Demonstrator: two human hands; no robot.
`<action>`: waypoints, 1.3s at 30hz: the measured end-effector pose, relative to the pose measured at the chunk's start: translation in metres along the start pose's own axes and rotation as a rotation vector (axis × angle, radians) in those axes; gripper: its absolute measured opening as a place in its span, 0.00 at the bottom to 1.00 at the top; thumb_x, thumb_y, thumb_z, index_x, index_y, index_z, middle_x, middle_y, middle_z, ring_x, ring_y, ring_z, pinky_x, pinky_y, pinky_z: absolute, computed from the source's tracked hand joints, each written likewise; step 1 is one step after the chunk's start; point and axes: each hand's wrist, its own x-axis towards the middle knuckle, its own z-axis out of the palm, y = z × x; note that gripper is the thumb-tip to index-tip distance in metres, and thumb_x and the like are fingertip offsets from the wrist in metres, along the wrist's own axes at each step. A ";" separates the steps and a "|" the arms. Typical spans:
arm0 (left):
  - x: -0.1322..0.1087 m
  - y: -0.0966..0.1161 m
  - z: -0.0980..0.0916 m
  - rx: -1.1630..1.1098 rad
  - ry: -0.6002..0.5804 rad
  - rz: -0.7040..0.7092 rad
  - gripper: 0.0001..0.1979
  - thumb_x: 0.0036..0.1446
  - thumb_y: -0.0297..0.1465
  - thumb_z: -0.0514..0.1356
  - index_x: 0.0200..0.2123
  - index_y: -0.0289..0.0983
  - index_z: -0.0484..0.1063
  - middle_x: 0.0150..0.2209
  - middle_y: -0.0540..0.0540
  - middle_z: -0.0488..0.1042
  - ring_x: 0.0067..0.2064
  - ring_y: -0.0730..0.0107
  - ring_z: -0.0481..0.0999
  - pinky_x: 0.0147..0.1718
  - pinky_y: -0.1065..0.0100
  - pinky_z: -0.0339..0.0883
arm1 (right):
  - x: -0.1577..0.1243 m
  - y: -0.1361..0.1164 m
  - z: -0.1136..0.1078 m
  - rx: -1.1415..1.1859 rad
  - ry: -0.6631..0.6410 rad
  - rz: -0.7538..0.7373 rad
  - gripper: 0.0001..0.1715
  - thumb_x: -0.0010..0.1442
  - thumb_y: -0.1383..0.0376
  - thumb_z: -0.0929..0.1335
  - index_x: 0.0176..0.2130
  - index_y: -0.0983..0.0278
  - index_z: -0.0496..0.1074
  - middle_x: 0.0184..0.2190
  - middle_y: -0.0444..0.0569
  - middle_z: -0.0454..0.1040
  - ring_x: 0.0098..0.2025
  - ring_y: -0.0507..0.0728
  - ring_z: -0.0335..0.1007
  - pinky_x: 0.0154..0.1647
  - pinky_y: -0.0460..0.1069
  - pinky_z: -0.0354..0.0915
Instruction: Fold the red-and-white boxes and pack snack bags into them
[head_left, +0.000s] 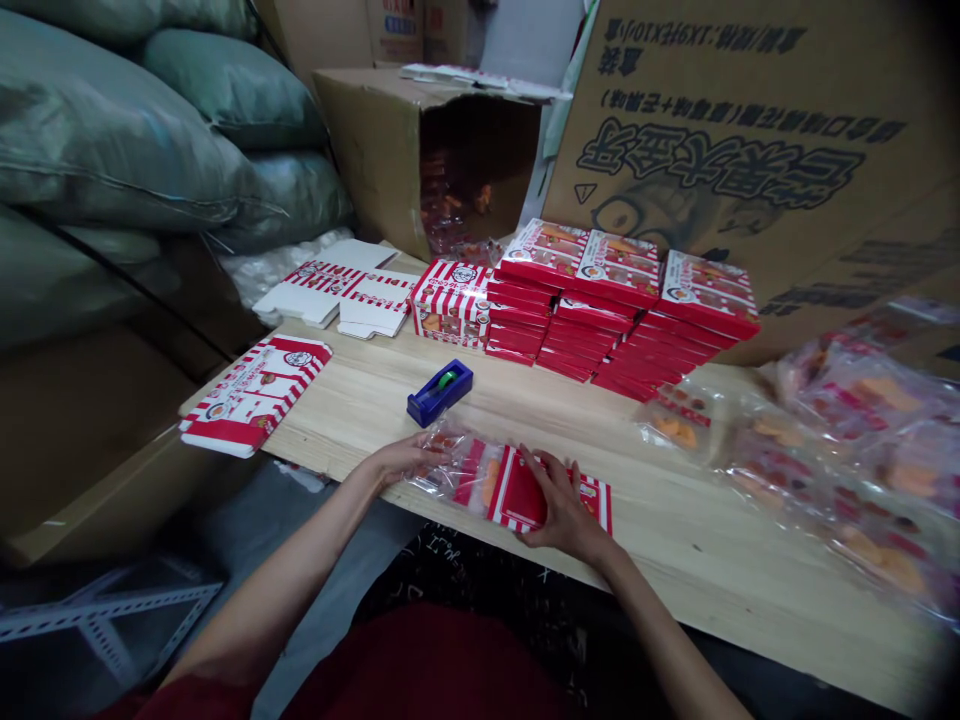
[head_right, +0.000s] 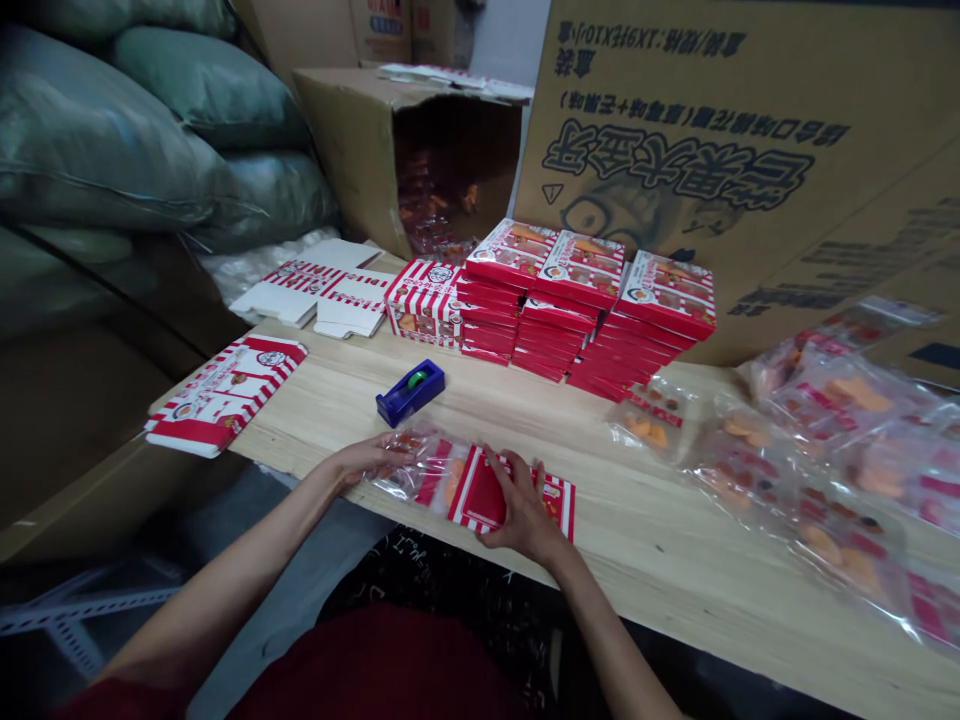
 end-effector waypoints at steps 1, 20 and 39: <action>0.002 -0.004 0.005 0.024 0.013 -0.010 0.31 0.40 0.30 0.78 0.50 0.33 0.77 0.40 0.40 0.81 0.35 0.64 0.80 0.33 0.68 0.72 | 0.001 -0.003 0.002 0.005 0.008 -0.015 0.77 0.43 0.58 0.78 0.76 0.52 0.33 0.69 0.61 0.52 0.75 0.75 0.43 0.71 0.75 0.23; -0.037 0.063 0.137 1.064 0.078 0.701 0.16 0.68 0.25 0.54 0.48 0.41 0.82 0.47 0.42 0.83 0.47 0.60 0.83 0.49 0.59 0.75 | -0.011 -0.064 -0.006 0.088 0.751 0.040 0.77 0.43 0.58 0.78 0.75 0.53 0.33 0.64 0.59 0.53 0.66 0.77 0.54 0.67 0.81 0.43; -0.054 0.002 0.169 0.254 -0.026 0.207 0.23 0.64 0.43 0.64 0.60 0.43 0.71 0.56 0.42 0.78 0.60 0.52 0.74 0.58 0.57 0.68 | -0.096 -0.073 -0.036 1.332 0.750 0.503 0.29 0.66 0.42 0.65 0.51 0.57 0.80 0.49 0.50 0.81 0.60 0.67 0.70 0.59 0.59 0.68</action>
